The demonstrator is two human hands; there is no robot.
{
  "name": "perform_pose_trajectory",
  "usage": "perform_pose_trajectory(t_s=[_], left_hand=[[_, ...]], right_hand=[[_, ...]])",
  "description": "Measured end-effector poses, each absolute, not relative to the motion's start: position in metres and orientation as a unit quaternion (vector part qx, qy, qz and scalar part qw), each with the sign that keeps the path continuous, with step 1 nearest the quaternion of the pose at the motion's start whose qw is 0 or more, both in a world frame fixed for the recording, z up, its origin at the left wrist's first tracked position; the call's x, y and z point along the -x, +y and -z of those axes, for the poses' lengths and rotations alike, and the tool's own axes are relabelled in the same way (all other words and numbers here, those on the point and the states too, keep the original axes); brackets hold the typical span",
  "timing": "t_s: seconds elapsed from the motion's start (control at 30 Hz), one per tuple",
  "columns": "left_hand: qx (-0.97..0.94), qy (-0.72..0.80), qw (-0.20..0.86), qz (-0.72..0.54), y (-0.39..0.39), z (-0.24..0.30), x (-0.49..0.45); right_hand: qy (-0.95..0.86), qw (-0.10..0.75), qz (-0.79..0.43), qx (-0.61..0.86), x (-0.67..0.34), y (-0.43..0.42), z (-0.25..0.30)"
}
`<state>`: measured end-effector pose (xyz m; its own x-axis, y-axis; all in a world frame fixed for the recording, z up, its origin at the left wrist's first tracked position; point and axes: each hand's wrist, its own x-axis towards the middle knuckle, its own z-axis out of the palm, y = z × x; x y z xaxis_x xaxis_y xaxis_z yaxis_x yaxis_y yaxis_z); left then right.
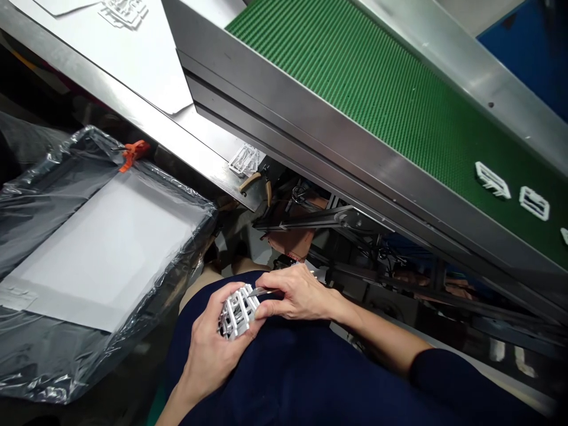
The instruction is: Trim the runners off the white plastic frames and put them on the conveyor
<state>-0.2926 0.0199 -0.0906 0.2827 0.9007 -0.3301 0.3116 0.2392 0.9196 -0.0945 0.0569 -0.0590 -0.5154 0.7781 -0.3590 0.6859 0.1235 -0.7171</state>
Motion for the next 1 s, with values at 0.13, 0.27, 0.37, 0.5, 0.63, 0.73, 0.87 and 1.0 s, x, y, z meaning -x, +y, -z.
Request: perform_pose_trajectory(t_s=[0.13, 0.27, 0.37, 0.5, 0.63, 0.73, 0.87, 1.0], left_hand=[[-0.537, 0.537, 0.600, -0.251, 0.019, 0.092, 0.293], [-0.523, 0.536, 0.612, -0.253, 0.019, 0.092, 0.293], [-0.519, 0.534, 0.617, -0.255, 0.018, 0.091, 0.292], [-0.513, 0.539, 0.617, -0.255, 0.018, 0.091, 0.293], [-0.516, 0.536, 0.617, -0.257, 0.019, 0.092, 0.293], [-0.511, 0.538, 0.618, -0.261, 0.017, 0.094, 0.293], [-0.506, 0.538, 0.619, -0.267, 0.015, 0.094, 0.293], [-0.505, 0.540, 0.618, -0.268, 0.015, 0.095, 0.292]], right_hand=[[-0.765, 0.060, -0.419, 0.486, 0.094, 0.055, 0.063], [-0.780, 0.072, -0.380, 0.491, 0.095, 0.051, 0.069], [-0.771, 0.079, -0.400, 0.490, 0.096, 0.051, 0.070], [-0.757, 0.069, -0.424, 0.492, 0.096, 0.054, 0.067], [-0.767, 0.073, -0.407, 0.490, 0.097, 0.054, 0.065], [-0.772, 0.080, -0.395, 0.491, 0.098, 0.053, 0.066], [-0.785, 0.096, -0.363, 0.493, 0.099, 0.051, 0.068], [-0.798, 0.096, -0.336, 0.491, 0.099, 0.050, 0.070]])
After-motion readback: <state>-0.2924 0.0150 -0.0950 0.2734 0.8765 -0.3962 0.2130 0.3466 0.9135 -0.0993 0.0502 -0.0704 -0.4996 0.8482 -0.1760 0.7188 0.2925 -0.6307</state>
